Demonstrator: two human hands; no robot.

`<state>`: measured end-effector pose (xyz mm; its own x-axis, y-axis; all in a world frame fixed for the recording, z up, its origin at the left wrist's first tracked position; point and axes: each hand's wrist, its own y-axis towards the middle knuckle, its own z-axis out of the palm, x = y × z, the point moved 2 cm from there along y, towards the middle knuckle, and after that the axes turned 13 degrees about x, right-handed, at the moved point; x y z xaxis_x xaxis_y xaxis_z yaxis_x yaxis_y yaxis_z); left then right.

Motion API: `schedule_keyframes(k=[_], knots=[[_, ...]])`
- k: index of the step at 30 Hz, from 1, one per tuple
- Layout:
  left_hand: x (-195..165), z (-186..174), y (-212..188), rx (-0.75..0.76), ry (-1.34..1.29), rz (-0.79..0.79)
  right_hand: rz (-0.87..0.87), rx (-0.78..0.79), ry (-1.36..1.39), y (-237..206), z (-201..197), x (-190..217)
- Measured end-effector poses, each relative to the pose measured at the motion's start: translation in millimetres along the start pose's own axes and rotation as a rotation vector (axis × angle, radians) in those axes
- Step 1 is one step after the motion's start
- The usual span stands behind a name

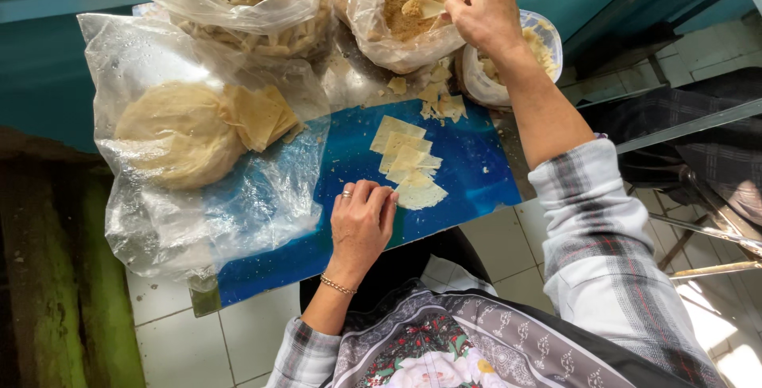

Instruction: The person sits at a work table and folds filled pastry wrappers. They take square dough sheets, place a scoop of filling from a plastic container onto each sheet, fold the sheet over into a triangle, press the edges closed, and set the folded pastry on the table, repeating the cycle.

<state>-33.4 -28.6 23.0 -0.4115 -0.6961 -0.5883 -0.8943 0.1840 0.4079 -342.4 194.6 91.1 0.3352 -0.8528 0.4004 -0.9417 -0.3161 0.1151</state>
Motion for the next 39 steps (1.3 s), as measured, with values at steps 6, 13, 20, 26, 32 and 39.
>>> schedule_keyframes(k=[6,13,20,26,32,39], knots=[[4.0,-5.1,0.8,-0.036,-0.123,-0.036,-0.123,0.039,0.232,-86.7,-5.2,30.2],[-0.1,-7.4,-2.1,0.009,-0.112,0.013,-0.236,0.166,0.202,-215.2,31.4,62.6],[-5.4,1.8,-0.6,0.116,0.081,0.182,-0.286,0.029,-0.024,-246.7,36.2,79.2],[-5.9,8.1,-0.8,0.188,0.158,0.185,-0.335,0.011,-0.095,-244.9,32.7,79.8],[-4.8,7.2,-5.2,0.195,0.192,0.198,-0.356,0.023,-0.126,-243.4,30.5,80.1],[-7.8,4.8,-3.7,0.194,0.135,0.199,-0.361,0.058,-0.075,-240.6,27.1,67.4]])
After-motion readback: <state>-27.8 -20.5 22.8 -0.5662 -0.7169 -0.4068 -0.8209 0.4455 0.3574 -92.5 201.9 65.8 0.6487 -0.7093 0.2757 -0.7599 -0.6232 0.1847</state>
